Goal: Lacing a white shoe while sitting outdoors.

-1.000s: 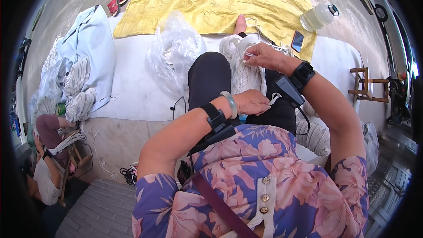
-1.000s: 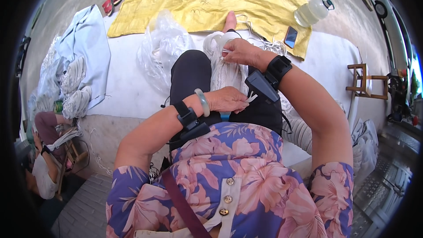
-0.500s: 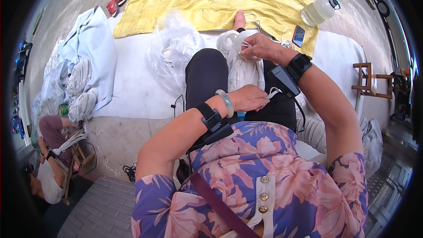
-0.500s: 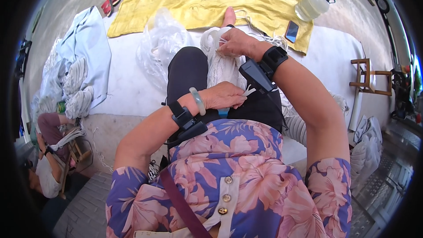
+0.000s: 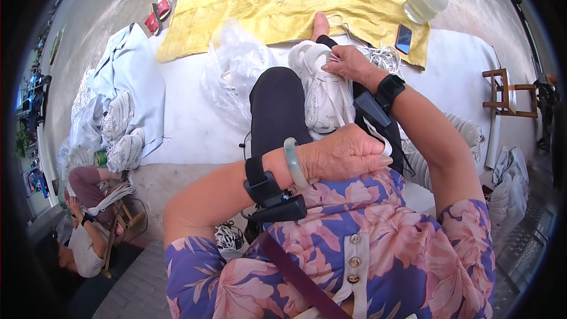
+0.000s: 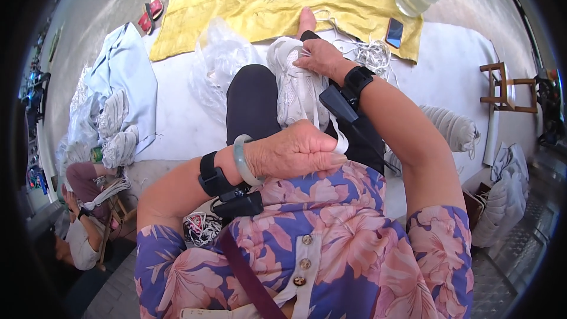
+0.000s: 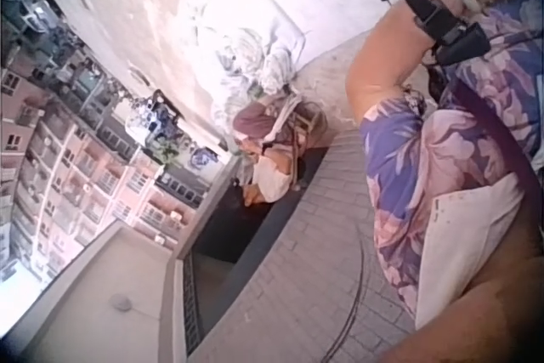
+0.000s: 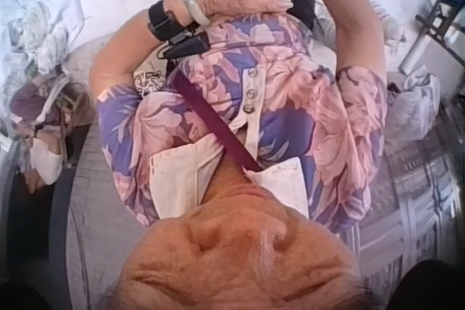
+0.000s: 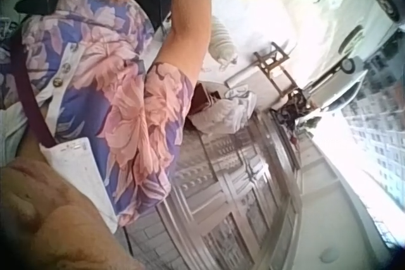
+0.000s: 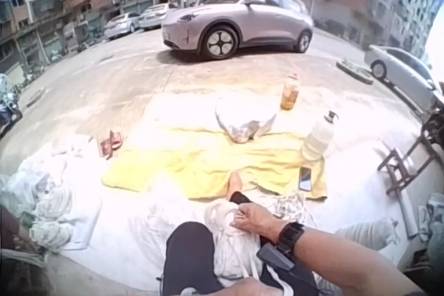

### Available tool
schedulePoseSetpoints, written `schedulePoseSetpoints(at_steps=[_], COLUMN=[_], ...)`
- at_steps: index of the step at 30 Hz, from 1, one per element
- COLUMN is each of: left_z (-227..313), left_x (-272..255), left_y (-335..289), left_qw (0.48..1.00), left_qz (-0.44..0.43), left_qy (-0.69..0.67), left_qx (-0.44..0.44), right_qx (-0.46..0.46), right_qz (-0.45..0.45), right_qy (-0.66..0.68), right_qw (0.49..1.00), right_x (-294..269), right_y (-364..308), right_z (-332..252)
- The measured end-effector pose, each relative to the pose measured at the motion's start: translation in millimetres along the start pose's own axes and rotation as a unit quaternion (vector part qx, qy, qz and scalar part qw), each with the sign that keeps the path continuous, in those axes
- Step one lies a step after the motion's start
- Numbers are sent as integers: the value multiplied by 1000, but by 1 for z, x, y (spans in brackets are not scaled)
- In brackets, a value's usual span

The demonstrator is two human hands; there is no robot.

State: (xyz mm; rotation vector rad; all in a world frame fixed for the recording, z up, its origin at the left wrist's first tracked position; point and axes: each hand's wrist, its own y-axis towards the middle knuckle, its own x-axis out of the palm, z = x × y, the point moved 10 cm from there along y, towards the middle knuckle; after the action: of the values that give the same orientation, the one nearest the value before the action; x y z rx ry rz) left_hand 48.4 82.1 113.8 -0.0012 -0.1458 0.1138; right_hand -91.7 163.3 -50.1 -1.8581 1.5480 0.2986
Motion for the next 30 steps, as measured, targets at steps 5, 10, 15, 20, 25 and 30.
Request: schedulePoseSetpoints(at_steps=[5, 10, 15, 20, 25, 30], left_z=[5, -1, -4, -27, -32, -21], left_x=[13, 7, -8, -5, 6, -5], left_y=[7, 1, -5, 14, 24, 24], left_qw=[993, 981, 980, 993, 997, 988], left_qz=[-26, 11, 77, 65, 45, 67], left_qy=[107, 181, 164, 96, 66, 137], left_qx=[35, 63, 78, 17, -1, 12], right_qx=[-27, -22, -16, -79, -116, -99], right_qz=[41, 50, 18, -2, 37, 63], right_qy=[43, 69, -84, -233, -220, -191], right_qw=[998, 996, 996, 969, 968, 975], right_x=[-11, -16, 17, 29, 24, 8], right_y=[-13, -74, -126, -111, -111, -103], right_z=[-8, -10, -8, -3, 3, 7])
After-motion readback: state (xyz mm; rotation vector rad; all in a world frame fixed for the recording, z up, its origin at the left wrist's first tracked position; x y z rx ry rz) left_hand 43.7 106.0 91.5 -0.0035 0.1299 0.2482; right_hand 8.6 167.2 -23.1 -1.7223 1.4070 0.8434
